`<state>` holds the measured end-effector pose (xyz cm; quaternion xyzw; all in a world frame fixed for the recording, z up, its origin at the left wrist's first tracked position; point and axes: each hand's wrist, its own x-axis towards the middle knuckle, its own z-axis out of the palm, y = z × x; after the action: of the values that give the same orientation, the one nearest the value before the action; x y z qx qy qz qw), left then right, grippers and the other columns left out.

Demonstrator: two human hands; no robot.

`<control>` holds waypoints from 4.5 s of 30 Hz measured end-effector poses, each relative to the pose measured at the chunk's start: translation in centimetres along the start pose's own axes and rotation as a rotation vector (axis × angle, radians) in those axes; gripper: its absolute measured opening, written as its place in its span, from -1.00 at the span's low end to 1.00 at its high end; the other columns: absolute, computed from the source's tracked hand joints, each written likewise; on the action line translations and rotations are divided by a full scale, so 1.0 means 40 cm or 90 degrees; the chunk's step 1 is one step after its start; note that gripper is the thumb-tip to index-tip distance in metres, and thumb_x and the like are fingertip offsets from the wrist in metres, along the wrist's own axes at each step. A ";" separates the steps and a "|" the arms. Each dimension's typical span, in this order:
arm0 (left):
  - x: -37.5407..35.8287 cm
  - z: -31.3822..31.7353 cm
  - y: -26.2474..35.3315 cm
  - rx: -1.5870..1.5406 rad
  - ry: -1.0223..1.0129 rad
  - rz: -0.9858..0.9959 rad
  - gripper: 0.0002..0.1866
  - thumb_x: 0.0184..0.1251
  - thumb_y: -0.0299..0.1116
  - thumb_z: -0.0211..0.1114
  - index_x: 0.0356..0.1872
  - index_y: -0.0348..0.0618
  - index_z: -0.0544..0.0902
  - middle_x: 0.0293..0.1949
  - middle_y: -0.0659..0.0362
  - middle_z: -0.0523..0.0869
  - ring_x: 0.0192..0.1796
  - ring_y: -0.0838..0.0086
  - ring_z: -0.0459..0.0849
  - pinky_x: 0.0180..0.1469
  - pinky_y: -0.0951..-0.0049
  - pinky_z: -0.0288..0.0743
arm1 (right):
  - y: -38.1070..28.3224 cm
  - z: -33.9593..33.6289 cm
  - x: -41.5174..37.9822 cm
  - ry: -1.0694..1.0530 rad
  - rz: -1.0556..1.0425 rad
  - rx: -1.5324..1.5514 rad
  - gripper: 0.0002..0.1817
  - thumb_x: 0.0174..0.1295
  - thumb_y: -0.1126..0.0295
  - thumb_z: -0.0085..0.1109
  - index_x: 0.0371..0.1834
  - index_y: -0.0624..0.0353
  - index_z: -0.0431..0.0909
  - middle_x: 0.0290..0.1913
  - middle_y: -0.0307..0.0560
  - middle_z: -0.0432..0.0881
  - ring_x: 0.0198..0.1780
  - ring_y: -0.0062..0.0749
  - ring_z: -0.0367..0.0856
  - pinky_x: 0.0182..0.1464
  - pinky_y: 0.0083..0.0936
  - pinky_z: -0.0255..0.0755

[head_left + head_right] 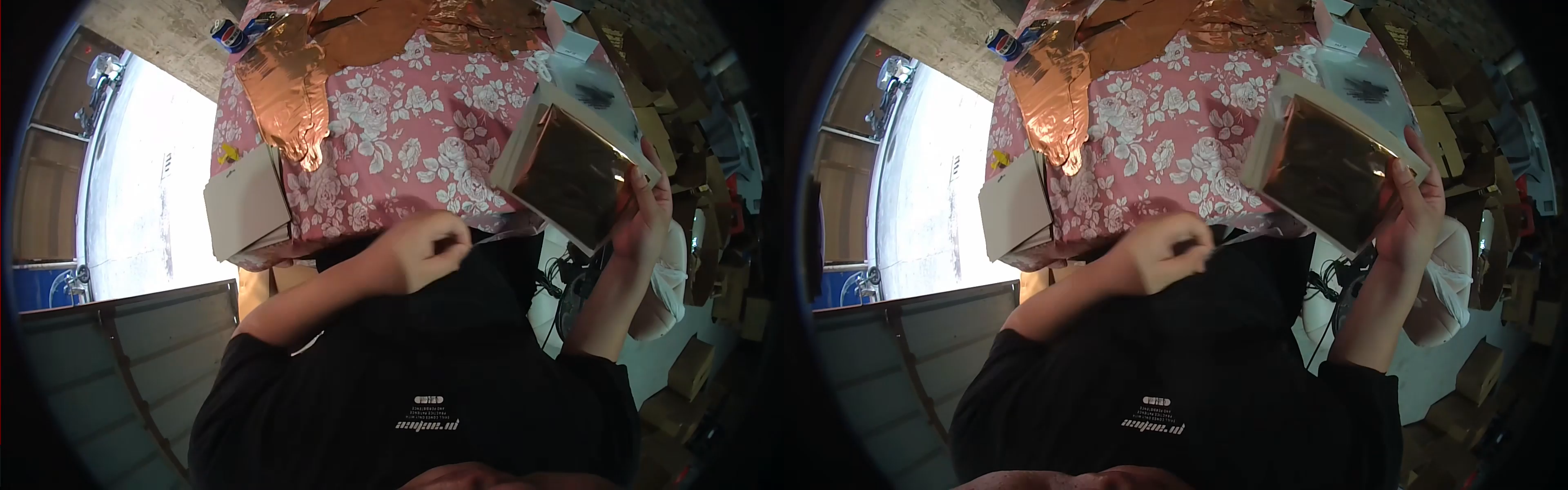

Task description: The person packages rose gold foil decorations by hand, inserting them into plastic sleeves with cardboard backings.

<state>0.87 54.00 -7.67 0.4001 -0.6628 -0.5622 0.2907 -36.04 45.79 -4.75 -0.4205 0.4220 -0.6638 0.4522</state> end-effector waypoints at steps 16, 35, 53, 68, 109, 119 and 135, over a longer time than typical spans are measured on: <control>-0.079 -0.074 -0.652 0.281 -0.199 -0.044 -0.52 0.58 -0.37 0.29 0.42 -0.37 0.60 0.25 -0.16 0.80 0.35 -0.02 0.76 0.38 0.12 0.61 | 0.040 0.118 -0.210 -0.146 0.113 0.111 -0.43 0.48 0.57 0.37 0.54 0.36 0.51 0.15 -0.02 0.80 0.12 -0.45 0.77 0.31 -0.47 0.63; -0.297 -0.103 -0.225 -0.260 0.188 -0.084 -0.64 0.73 -0.38 0.28 0.42 -0.18 0.65 -0.04 0.16 0.87 -0.13 0.64 0.72 0.00 0.48 0.64 | 0.119 0.243 -0.232 -0.241 0.151 0.117 -0.51 0.46 0.62 0.38 0.45 0.35 0.58 0.07 0.00 0.83 0.05 -0.40 0.81 0.24 -0.43 0.65; -0.179 -0.108 -0.089 -0.400 0.367 0.005 -0.73 0.65 -0.45 0.26 0.21 -0.31 0.76 -0.01 0.12 0.83 0.09 0.47 0.76 0.23 0.37 0.60 | 0.153 0.320 -0.264 -0.299 0.316 0.224 -0.66 0.52 0.62 0.32 0.31 0.33 0.62 0.08 -0.01 0.82 0.13 -0.40 0.80 0.26 -0.43 0.65; -0.220 -0.211 -0.121 -0.275 0.190 0.040 -0.74 0.72 -0.59 0.19 0.20 -0.27 0.81 0.16 0.18 0.86 0.23 0.56 0.76 0.31 0.48 0.57 | 0.191 0.266 -0.197 -0.430 0.171 0.009 -0.84 0.52 0.63 0.31 0.10 0.35 0.71 0.10 0.05 0.83 0.17 -0.34 0.78 0.31 -0.40 0.60; -0.197 -0.180 -0.012 -0.246 0.352 -0.076 -0.71 0.56 -0.25 0.54 -0.01 -0.32 0.82 -0.19 0.23 0.87 -0.16 0.61 0.76 -0.02 0.51 0.61 | 0.111 0.409 -0.119 -0.619 0.269 -0.230 -0.85 0.48 0.51 0.44 0.03 0.30 0.79 -0.26 -0.22 0.83 -0.27 -0.65 0.74 -0.24 -0.67 0.58; -0.331 -0.199 -0.015 -0.353 0.398 -0.080 -0.70 0.74 -0.21 0.35 0.05 -0.29 0.83 -0.26 0.30 0.84 -0.25 0.70 0.73 -0.18 0.59 0.59 | 0.157 0.507 -0.162 -0.645 0.265 -0.144 -0.90 0.52 0.42 0.45 -0.08 0.22 0.78 -0.39 -0.31 0.76 -0.53 -0.76 0.55 -0.54 -0.73 0.27; -1.115 -0.168 -0.300 -0.605 1.095 0.190 -0.81 0.69 -0.33 0.28 0.03 -0.25 0.72 -0.01 0.11 0.84 0.10 0.34 0.79 0.29 0.24 0.66 | -0.058 0.595 -0.433 -1.073 -0.270 0.061 0.07 0.34 0.37 0.53 0.83 0.18 0.03 0.05 0.36 0.80 -0.09 0.01 0.82 -0.09 -0.19 0.75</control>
<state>31.69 88.23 -15.18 0.4258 0.0242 -0.2456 0.8705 -10.12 58.58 1.28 -0.8220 -0.1695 -0.2185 0.4978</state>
